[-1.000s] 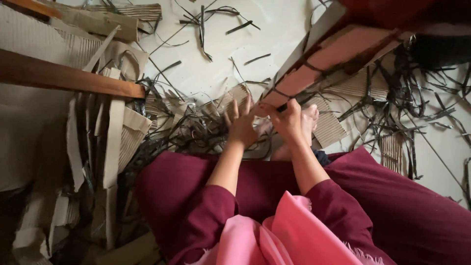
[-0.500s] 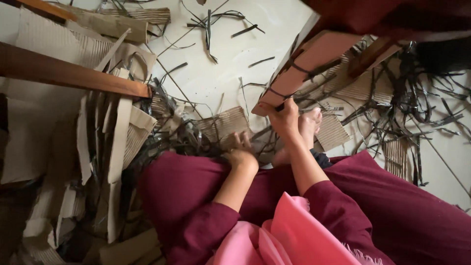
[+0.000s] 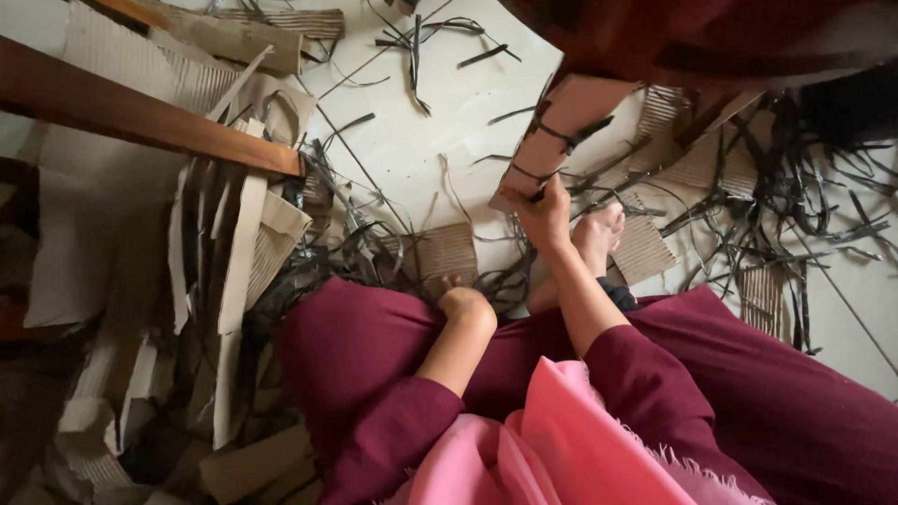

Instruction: The person sits on the floor and weaves thin, dark strips of material into a wooden frame. They pull the strips through the frame, adjust the tension, and occasionally cut the strips with a tool. The workspace is cluttered with loose strips and other materials.

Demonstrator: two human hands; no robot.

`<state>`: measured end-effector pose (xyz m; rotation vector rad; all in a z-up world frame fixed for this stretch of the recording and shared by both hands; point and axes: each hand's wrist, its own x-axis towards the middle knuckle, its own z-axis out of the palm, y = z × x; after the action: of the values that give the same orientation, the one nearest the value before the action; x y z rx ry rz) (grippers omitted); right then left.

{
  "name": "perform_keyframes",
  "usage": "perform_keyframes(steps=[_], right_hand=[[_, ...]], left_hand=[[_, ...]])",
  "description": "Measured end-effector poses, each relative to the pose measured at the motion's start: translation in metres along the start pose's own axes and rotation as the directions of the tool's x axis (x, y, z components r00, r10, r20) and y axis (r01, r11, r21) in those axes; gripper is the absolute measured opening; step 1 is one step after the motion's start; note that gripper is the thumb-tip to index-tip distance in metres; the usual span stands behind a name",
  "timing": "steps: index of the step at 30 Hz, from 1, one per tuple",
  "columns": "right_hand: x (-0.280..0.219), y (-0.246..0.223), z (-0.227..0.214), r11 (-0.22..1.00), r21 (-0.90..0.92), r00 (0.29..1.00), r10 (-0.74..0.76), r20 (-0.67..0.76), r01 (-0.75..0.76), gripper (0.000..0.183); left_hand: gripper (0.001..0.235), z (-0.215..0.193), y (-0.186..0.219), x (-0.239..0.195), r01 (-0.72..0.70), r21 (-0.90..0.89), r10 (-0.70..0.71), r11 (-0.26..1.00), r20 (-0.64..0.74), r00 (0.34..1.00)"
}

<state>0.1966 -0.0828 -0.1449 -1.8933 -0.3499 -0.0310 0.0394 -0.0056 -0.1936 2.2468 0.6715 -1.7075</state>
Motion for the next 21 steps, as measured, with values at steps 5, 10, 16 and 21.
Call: perform_keyframes(steps=[5, 10, 16, 21], right_hand=[[0.003, -0.004, -0.001, 0.999, 0.049, 1.0, -0.007, -0.001, 0.007, 0.048], [0.008, -0.024, 0.002, 0.997, 0.069, 1.0, -0.018, 0.001, 0.018, 0.045], [0.014, -0.005, 0.005, 0.994, -0.02, 0.992, 0.105, 0.064, -0.104, 0.048], [0.016, -0.021, 0.01, 0.962, -0.111, 0.964, 0.256, 0.071, -0.248, 0.058]], left_hand=[[0.052, -0.012, -0.006, -0.063, -0.047, -0.02, 0.045, 0.999, -0.094, 0.995], [0.068, -0.021, -0.006, -0.069, -0.055, -0.004, 0.055, 0.998, -0.028, 0.998], [0.057, -0.04, -0.008, -0.118, -0.066, -0.028, 0.063, 0.997, -0.106, 0.992], [0.053, -0.06, -0.016, -0.148, -0.109, -0.095, 0.096, 0.989, -0.131, 0.987]])
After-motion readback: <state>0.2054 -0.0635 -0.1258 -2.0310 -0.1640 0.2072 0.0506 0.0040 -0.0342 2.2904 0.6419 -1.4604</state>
